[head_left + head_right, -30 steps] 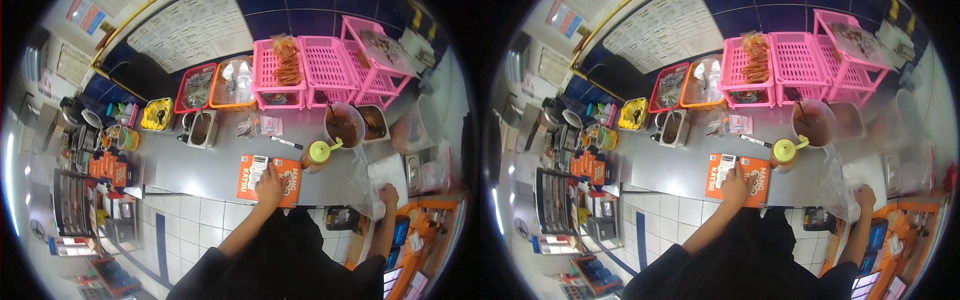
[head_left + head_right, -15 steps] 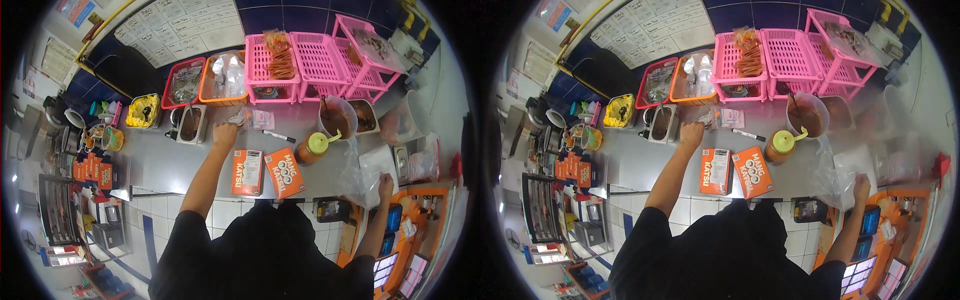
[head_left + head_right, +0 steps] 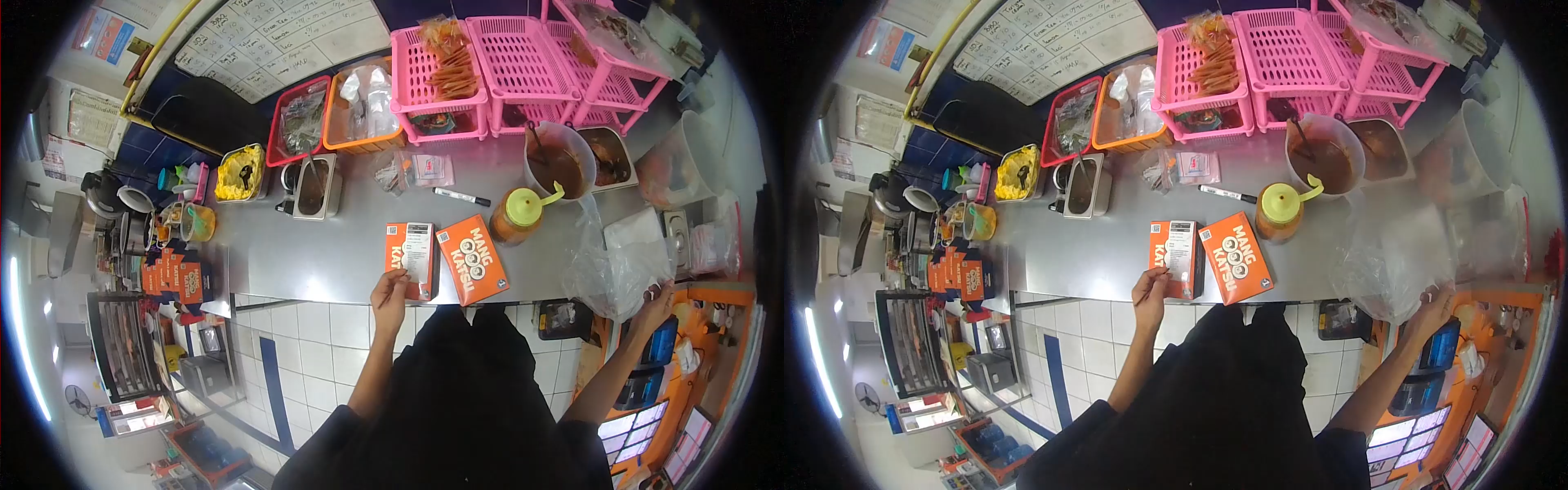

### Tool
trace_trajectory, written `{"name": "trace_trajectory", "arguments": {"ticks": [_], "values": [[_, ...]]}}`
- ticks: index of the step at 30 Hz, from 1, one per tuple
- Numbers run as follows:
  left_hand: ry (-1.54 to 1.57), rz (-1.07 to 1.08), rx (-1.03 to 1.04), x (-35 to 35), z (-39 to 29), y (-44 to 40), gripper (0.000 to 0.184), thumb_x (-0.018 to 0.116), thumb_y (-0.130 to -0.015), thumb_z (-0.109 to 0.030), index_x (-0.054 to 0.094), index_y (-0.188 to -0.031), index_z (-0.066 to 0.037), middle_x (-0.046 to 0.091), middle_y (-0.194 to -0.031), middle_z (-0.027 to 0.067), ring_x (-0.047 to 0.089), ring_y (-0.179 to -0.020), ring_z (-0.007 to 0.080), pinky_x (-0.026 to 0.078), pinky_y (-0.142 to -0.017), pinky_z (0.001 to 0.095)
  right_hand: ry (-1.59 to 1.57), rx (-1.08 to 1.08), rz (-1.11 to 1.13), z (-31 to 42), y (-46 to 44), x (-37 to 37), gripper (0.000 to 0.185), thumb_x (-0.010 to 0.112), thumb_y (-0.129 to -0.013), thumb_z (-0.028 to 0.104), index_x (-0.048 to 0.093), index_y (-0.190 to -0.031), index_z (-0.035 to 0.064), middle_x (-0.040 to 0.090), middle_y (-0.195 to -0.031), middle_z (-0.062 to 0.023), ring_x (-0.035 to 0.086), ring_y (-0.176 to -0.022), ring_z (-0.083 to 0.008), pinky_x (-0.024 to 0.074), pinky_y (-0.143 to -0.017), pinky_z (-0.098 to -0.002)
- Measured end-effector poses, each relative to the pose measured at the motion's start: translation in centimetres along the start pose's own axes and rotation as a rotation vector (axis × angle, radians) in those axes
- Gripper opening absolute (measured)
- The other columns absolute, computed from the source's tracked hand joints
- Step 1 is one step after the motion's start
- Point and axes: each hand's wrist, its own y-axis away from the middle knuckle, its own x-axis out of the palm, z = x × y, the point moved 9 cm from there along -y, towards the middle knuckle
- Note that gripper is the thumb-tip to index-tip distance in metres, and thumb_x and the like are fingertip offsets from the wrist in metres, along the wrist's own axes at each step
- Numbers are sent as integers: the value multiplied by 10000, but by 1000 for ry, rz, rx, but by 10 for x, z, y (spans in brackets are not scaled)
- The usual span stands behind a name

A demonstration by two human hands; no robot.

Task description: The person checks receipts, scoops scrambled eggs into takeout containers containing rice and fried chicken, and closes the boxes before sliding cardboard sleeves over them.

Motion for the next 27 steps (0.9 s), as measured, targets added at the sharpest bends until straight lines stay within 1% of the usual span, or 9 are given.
{"name": "trace_trajectory", "arguments": {"ticks": [3,7,10,13,17,19,22,24,27], "values": [[27,-77,-25,2,4,10,64,593,-986,-37,610,-1007,21,705,-931,86,677,-790,122,545,-731,260,-66,-18,71,-23,-35,-19,279,588,-1048,347,651,-1107,82,647,-1019,12,551,-827,-92,425,-709,-263],[-87,-126,53,-6,6,12,67,590,-972,-52,588,-958,13,689,-814,80,646,-726,98,532,-655,265,-127,-75,-25,38,-5,-2,293,584,-1049,351,649,-1132,77,653,-1056,6,583,-899,-110,444,-753,-269],[-171,-190,15,-8,3,16,64,579,-993,-51,574,-961,4,668,-843,70,642,-766,102,535,-713,262,-77,-102,-33,49,-3,-8,323,582,-1049,350,649,-1187,67,658,-1093,-3,601,-941,-114,457,-768,-272],[-245,-99,72,0,3,16,87,581,-998,-59,578,-937,4,664,-832,58,630,-768,85,529,-715,256,-47,-128,-18,52,-1,-16,369,584,-1047,353,643,-1241,45,660,-1131,-21,609,-963,-118,470,-777,-277],[-215,-145,17,-5,3,16,96,600,-995,-69,594,-942,11,670,-834,53,628,-777,83,520,-713,252,-149,-174,-25,63,10,-17,397,581,-1055,342,636,-1264,9,663,-1149,-53,621,-993,-137,492,-806,-277],[-200,-149,19,3,-18,16,97,610,-993,-72,602,-952,15,678,-839,57,627,-788,82,514,-712,248,-175,-165,-49,65,13,-19,402,579,-1060,331,634,-1272,-6,665,-1174,-73,627,-1022,-153,502,-819,-274],[-200,-83,11,4,-5,11,102,619,-994,-80,612,-962,16,690,-863,64,623,-801,81,502,-714,240,-182,-163,-85,69,19,-19,409,578,-1062,319,626,-1276,-26,666,-1207,-104,637,-1070,-179,518,-854,-286],[-165,-113,38,2,-3,8,106,623,-996,-88,616,-966,14,700,-884,73,626,-809,86,504,-726,239,-221,-186,-76,72,20,-17,420,579,-1063,319,612,-1263,-49,668,-1206,-124,650,-1076,-199,534,-896,-322],[-180,-76,53,5,-4,7,127,637,-1000,-112,623,-984,13,713,-915,85,648,-831,113,516,-767,249,-154,-179,-64,72,18,-22,446,584,-1059,334,606,-1280,-53,665,-1217,-129,650,-1087,-205,535,-904,-315]]}}
